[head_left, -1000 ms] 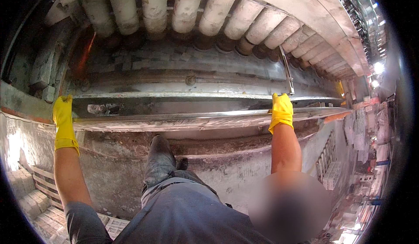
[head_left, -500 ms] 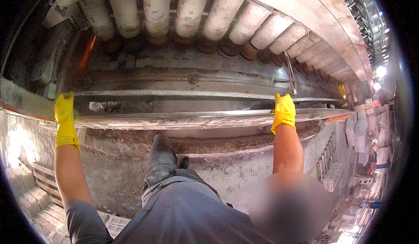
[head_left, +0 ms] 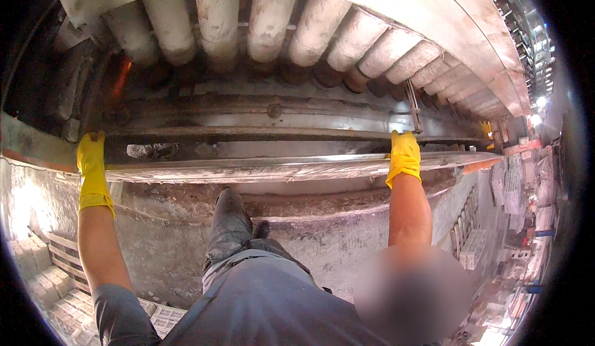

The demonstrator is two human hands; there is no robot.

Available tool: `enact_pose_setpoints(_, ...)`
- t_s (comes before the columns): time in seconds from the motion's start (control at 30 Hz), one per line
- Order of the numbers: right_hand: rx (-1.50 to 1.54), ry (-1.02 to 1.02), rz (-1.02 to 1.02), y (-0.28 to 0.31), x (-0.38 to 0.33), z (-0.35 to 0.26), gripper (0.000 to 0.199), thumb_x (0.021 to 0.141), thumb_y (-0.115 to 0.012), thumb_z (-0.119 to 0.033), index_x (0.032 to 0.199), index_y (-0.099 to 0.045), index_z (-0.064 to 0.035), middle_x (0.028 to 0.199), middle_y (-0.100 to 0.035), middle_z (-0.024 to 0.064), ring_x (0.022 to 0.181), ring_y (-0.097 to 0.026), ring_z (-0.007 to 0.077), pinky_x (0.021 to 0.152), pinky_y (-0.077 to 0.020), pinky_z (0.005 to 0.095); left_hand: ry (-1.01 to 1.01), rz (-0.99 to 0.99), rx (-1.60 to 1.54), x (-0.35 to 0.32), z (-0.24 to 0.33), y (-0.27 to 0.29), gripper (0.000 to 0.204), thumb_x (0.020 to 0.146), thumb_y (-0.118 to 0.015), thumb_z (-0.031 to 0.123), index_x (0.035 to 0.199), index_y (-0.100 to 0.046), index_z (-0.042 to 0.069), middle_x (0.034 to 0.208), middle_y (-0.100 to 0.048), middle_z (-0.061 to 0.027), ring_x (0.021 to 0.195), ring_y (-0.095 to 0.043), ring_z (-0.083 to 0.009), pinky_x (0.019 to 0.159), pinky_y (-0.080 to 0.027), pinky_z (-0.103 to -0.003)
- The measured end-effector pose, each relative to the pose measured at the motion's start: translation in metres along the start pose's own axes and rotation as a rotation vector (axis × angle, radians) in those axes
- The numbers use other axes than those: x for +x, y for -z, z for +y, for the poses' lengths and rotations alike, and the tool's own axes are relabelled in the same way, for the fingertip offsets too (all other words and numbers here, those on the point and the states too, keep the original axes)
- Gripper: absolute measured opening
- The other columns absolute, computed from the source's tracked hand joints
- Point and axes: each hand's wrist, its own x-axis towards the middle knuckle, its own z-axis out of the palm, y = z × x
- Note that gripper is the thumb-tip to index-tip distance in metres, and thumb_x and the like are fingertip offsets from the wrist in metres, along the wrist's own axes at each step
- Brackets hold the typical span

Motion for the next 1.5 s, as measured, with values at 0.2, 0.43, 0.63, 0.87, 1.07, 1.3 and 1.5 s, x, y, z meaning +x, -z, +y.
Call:
enact_pose_setpoints(0.2,0.085,-0.132,-0.032,0.055,-0.018,-0.05,0.054,0.098,-0.053,-0.047,0.113,-0.068,0.0025,0.117,-0.07,0.0292,0.111,-0.066,0.0472,0.095,-0.0509,0.0552,-0.026,0.038,0.04,-0.003,0.005,0.008,0.058,0.094,-0.063,0.056,0.124,-0.07,0.007,0.12,-0.071,-0.0246,0.113,-0.067,-0.0445,0.094,-0.054,-0.052)
enact_pose_setpoints(0.43,0.1,-0.157,-0.033,0.044,-0.009,-0.046,0.053,0.096,-0.057,-0.046,0.111,-0.069,0.0038,0.116,-0.07,0.0303,0.11,-0.066,0.0479,0.095,-0.0508,0.0554,-0.036,0.031,0.024,0.004,0.012,0.005,0.047,0.091,-0.068,0.049,0.115,-0.076,0.009,0.118,-0.074,-0.0199,0.113,-0.069,-0.0403,0.095,-0.053,-0.049)
enact_pose_setpoints(0.63,0.062,-0.113,-0.027,0.022,0.005,-0.031,0.055,0.097,-0.057,-0.048,0.113,-0.07,0.0033,0.117,-0.069,0.0305,0.112,-0.066,0.0473,0.095,-0.0511,0.0551,-0.032,0.047,0.007,0.003,0.012,0.002,0.048,0.092,-0.067,0.05,0.116,-0.076,0.009,0.118,-0.073,-0.0203,0.113,-0.069,-0.0409,0.095,-0.054,-0.05)
enact_pose_setpoints(0.87,0.067,-0.071,-0.03,0.024,0.003,-0.032,0.056,0.098,-0.055,-0.048,0.116,-0.07,0.0028,0.118,-0.069,0.0307,0.113,-0.065,0.0476,0.095,-0.0514,0.0538,-0.031,0.018,0.136,-0.007,0.011,0.013,0.053,0.091,-0.066,0.054,0.121,-0.073,0.011,0.123,-0.071,-0.0205,0.118,-0.066,-0.041,0.1,-0.052,-0.051)
enact_pose_setpoints(1.07,0.351,-0.109,-0.106,0.055,-0.031,-0.042,0.053,0.1,-0.051,-0.041,0.116,-0.064,0.0083,0.121,-0.065,0.0345,0.115,-0.062,0.0498,0.096,-0.0468,0.0526,0.102,-0.078,0.063,-0.026,0.036,0.032,0.058,0.092,-0.062,0.056,0.128,-0.07,0.01,0.132,-0.068,-0.0192,0.126,-0.061,-0.0394,0.106,-0.049,-0.05)
enact_pose_setpoints(1.3,0.446,-0.132,-0.165,0.027,-0.015,-0.02,0.053,0.101,-0.054,-0.041,0.117,-0.061,0.0089,0.122,-0.065,0.0327,0.104,-0.065,0.0475,0.088,-0.0498,0.05,0.051,0.067,-0.008,-0.039,0.032,0.024,0.05,0.09,-0.066,0.052,0.113,-0.073,0.009,0.116,-0.073,-0.0204,0.111,-0.067,-0.0416,0.096,-0.053,-0.051)
enact_pose_setpoints(1.5,0.754,-0.205,-0.171,0.033,-0.037,-0.032,0.043,0.101,-0.061,-0.036,0.121,-0.061,0.0008,0.113,-0.065,0.0165,0.082,-0.066,0.0285,0.065,-0.0535,0.0413,0.057,0.028,-0.05,-0.045,0.027,0.025,0.047,0.091,-0.067,0.052,0.113,-0.075,0.012,0.116,-0.074,-0.0191,0.11,-0.068,-0.0412,0.094,-0.053,-0.051)
